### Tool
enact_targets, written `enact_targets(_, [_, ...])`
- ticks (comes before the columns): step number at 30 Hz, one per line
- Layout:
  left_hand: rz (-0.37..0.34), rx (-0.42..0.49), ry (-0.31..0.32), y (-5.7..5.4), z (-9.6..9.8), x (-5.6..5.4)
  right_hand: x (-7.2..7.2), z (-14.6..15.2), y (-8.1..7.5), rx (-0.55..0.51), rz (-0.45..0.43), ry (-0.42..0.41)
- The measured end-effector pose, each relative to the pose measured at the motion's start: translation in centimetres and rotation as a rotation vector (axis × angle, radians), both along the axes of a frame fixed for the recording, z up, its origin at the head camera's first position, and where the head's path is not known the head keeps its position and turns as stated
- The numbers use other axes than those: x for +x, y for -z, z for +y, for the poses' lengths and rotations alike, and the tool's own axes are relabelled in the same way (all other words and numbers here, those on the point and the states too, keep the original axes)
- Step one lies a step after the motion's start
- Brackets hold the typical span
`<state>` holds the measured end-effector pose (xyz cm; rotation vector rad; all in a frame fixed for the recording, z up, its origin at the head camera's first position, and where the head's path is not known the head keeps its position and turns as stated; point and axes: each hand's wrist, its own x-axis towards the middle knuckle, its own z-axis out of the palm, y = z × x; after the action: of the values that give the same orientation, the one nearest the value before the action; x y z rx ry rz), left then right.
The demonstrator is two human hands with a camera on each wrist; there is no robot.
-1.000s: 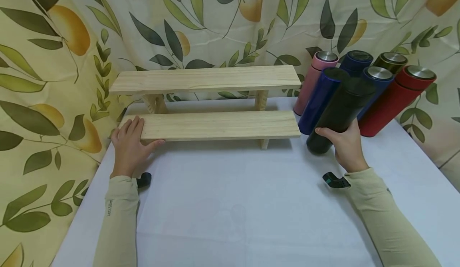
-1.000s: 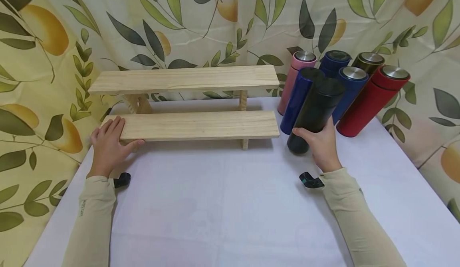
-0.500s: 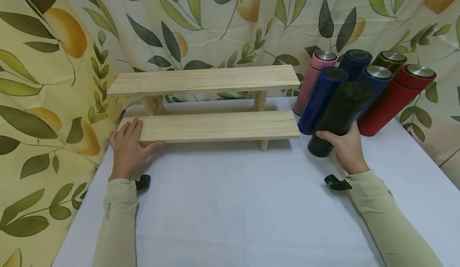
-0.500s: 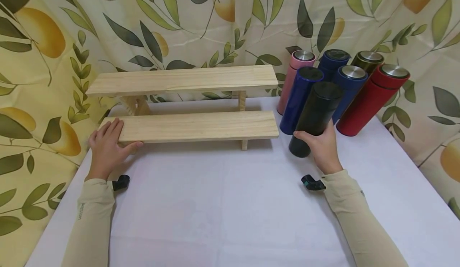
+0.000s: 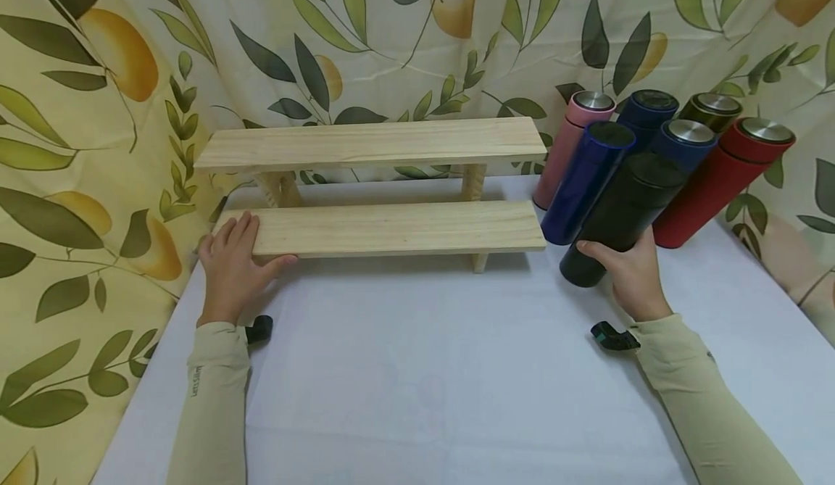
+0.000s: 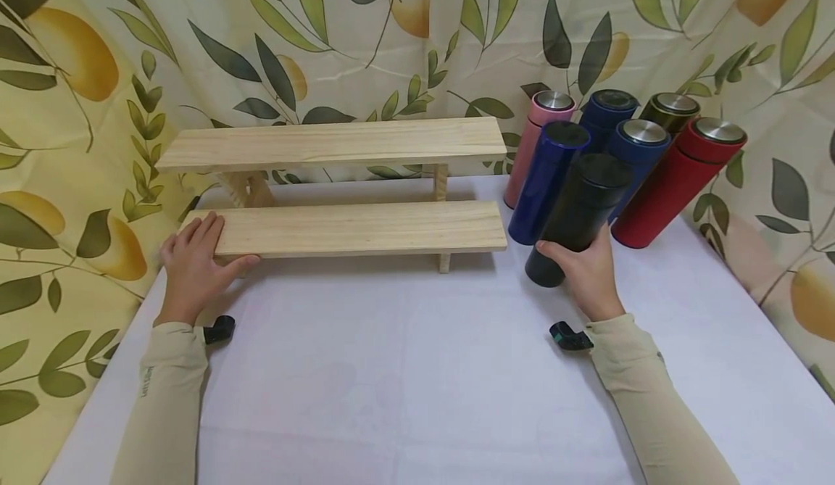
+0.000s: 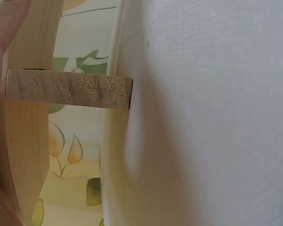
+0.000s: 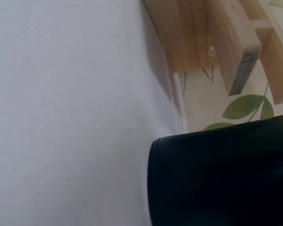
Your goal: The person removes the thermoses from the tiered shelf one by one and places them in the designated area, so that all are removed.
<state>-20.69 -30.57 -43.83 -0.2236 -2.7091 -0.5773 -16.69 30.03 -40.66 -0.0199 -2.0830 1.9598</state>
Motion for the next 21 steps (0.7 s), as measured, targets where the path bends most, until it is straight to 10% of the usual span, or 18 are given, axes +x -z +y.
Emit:
enact_targets(11, [-0.068,-0.025,0.018,0.3,0.3,0.0,1.0,1.4,-0.9,0.281,-0.147,0.018])
enact_targets(17, [-0.176,0.001,0.059,-1.3,0.6,0.5,2.2,1.4,-4.2,0.353,0.121,0.230])
enact_targets(21, [-0.058,0.066,0.051,-3.0,1.5,0.9,3.6,0.3,-8.6,0.469,0.382,0.411])
